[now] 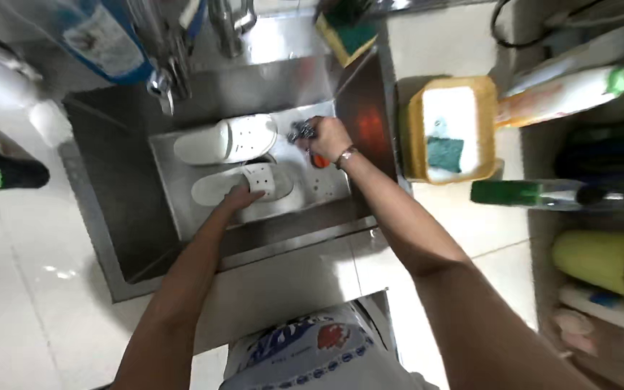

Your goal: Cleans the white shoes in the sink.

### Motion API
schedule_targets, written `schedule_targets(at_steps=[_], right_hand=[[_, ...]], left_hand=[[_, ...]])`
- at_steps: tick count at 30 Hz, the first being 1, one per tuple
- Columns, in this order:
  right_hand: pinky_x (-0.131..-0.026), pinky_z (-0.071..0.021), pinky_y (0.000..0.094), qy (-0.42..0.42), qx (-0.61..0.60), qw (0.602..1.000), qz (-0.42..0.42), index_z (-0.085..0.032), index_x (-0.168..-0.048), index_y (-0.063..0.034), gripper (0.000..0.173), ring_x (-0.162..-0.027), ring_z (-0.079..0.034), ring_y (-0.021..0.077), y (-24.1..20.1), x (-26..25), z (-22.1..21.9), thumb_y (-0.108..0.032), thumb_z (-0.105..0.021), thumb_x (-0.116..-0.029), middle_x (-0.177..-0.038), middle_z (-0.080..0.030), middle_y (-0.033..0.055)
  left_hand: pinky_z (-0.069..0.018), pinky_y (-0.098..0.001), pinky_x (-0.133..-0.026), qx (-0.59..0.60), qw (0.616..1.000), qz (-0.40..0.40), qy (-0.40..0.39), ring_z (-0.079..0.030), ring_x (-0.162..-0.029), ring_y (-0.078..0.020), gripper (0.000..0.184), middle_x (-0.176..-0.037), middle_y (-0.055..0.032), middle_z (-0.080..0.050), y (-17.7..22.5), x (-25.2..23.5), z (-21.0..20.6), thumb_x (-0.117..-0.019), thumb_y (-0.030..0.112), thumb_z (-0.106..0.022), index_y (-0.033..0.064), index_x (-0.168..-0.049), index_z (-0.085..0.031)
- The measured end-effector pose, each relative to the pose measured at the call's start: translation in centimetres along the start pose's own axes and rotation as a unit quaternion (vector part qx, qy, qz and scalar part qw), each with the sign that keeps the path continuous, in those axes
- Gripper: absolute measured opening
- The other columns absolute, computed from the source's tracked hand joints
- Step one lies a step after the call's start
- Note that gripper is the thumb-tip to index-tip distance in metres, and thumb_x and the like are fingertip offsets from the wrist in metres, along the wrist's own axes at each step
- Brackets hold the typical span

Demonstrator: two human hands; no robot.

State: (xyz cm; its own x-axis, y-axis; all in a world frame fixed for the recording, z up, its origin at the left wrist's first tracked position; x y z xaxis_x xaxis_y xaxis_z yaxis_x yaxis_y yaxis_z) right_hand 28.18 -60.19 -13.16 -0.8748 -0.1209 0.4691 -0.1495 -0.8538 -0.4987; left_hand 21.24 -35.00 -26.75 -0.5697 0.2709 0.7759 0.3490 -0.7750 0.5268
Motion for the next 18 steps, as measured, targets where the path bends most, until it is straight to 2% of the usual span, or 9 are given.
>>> schedule_targets(at_steps=[2, 5, 8, 10, 12, 13, 14, 16, 18], right_hand=[[-0.096, -0.0534, 0.0586, 0.143, -0.084, 0.986, -0.018, -0.070, -0.123, -0.0056, 0.047, -0.105, -0.071, 0.0342, -0.3, 1.2, 4.7, -0.037, -0.080, -0.0894, -0.111, -0.074, 0.0177], [-0.099, -0.0528, 0.0566, 0.227, -0.108, 0.966, -0.054, -0.060, -0.134, -0.0033, 0.055, -0.109, -0.069, 0.0354, 1.3, 1.9, 9.5, -0.035, -0.078, -0.0922, -0.118, -0.070, 0.0201], [-0.102, -0.0492, 0.0572, 0.280, -0.149, 0.936, -0.152, -0.065, -0.127, 0.0023, 0.046, -0.117, -0.065, 0.0386, 4.9, 0.0, 13.3, -0.034, -0.069, -0.0985, -0.123, -0.068, 0.0245], [-0.105, -0.0481, 0.0565, 0.331, -0.176, 0.902, -0.213, -0.064, -0.126, 0.0060, 0.044, -0.123, -0.062, 0.0392, 7.0, -1.1, 15.1, -0.031, -0.061, -0.1022, -0.128, -0.066, 0.0267], [-0.112, -0.0444, 0.0496, 0.377, -0.170, 0.873, -0.259, -0.051, -0.142, 0.0066, 0.051, -0.135, -0.056, 0.0373, 7.4, -1.3, 16.8, -0.029, -0.054, -0.1058, -0.142, -0.057, 0.0273], [-0.115, -0.0425, 0.0479, 0.384, -0.157, 0.868, -0.273, -0.045, -0.148, 0.0057, 0.056, -0.139, -0.051, 0.0378, 7.3, -1.2, 17.1, -0.029, -0.055, -0.1050, -0.147, -0.052, 0.0279], [-0.116, -0.0408, 0.0485, 0.387, -0.141, 0.869, -0.276, -0.042, -0.150, 0.0056, 0.063, -0.141, -0.047, 0.0404, 6.9, -0.8, 17.2, -0.032, -0.059, -0.1026, -0.151, -0.046, 0.0297], [-0.116, -0.0399, 0.0520, 0.379, -0.084, 0.889, -0.243, -0.047, -0.148, 0.0050, 0.067, -0.142, -0.045, 0.0444, 4.6, 1.4, 15.9, -0.039, -0.063, -0.1000, -0.153, -0.043, 0.0316], [-0.108, -0.0451, 0.0591, 0.337, -0.033, 0.922, -0.187, -0.062, -0.134, 0.0025, 0.053, -0.132, -0.054, 0.0460, 1.7, 4.3, 12.6, -0.039, -0.058, -0.1027, -0.141, -0.056, 0.0305]], left_hand=[[-0.0441, -0.0638, -0.107, 0.008, 0.999, 0.016, -0.026, -0.062, -0.121, -0.0454, 0.051, -0.125, -0.0320, -0.065, 0.8, 1.3, 0.5, -0.1041, 0.035, -0.062, -0.0092, -0.129, -0.061], [-0.0456, -0.0633, -0.105, -0.015, 0.999, -0.005, -0.027, -0.063, -0.117, -0.0447, 0.046, -0.120, -0.0317, -0.066, 0.7, 2.7, 1.2, -0.1020, 0.030, -0.066, -0.0097, -0.125, -0.063], [-0.0469, -0.0629, -0.100, -0.063, 0.998, -0.019, -0.008, -0.065, -0.111, -0.0443, 0.044, -0.113, -0.0311, -0.067, 0.4, 4.4, 2.5, -0.0993, 0.029, -0.070, -0.0108, -0.118, -0.065], [-0.0456, -0.0620, -0.103, -0.065, 0.998, 0.008, 0.001, -0.063, -0.115, -0.0440, 0.047, -0.119, -0.0312, -0.066, 1.3, 5.9, 3.2, -0.1006, 0.031, -0.068, -0.0097, -0.124, -0.063], [-0.0452, -0.0635, -0.103, -0.041, 0.998, 0.029, 0.035, -0.062, -0.116, -0.0461, 0.049, -0.120, -0.0329, -0.065, 1.6, 7.2, 3.4, -0.1021, 0.033, -0.066, -0.0106, -0.125, -0.062], [-0.0455, -0.0641, -0.102, -0.025, 0.997, 0.037, 0.060, -0.062, -0.115, -0.0469, 0.050, -0.119, -0.0333, -0.065, 1.6, 7.8, 3.4, -0.1024, 0.034, -0.065, -0.0110, -0.123, -0.063], [-0.0462, -0.0648, -0.100, -0.009, 0.996, 0.038, 0.085, -0.063, -0.113, -0.0475, 0.051, -0.116, -0.0339, -0.065, 1.4, 8.0, 3.2, -0.1026, 0.036, -0.065, -0.0115, -0.121, -0.063], [-0.0458, -0.0660, -0.101, 0.020, 0.992, 0.035, 0.121, -0.063, -0.114, -0.0484, 0.052, -0.117, -0.0346, -0.065, 0.7, 7.7, 2.9, -0.1032, 0.036, -0.063, -0.0120, -0.122, -0.062], [-0.0448, -0.0652, -0.103, 0.037, 0.991, 0.038, 0.126, -0.061, -0.118, -0.0478, 0.051, -0.121, -0.0341, -0.064, 0.8, 7.2, 2.8, -0.1040, 0.035, -0.062, -0.0111, -0.126, -0.060]])
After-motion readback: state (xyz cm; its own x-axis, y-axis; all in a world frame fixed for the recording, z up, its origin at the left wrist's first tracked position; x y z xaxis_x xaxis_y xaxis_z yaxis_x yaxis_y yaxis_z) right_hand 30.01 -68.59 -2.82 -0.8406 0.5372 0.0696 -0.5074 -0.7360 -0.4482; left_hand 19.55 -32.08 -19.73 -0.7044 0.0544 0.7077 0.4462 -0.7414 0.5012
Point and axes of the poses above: each hand's wrist, its own x-axis away from the middle knuckle, its own z-axis out of the back of the hand, y = z × x, the point moved 2 cm from there along -x, towards the middle knuckle
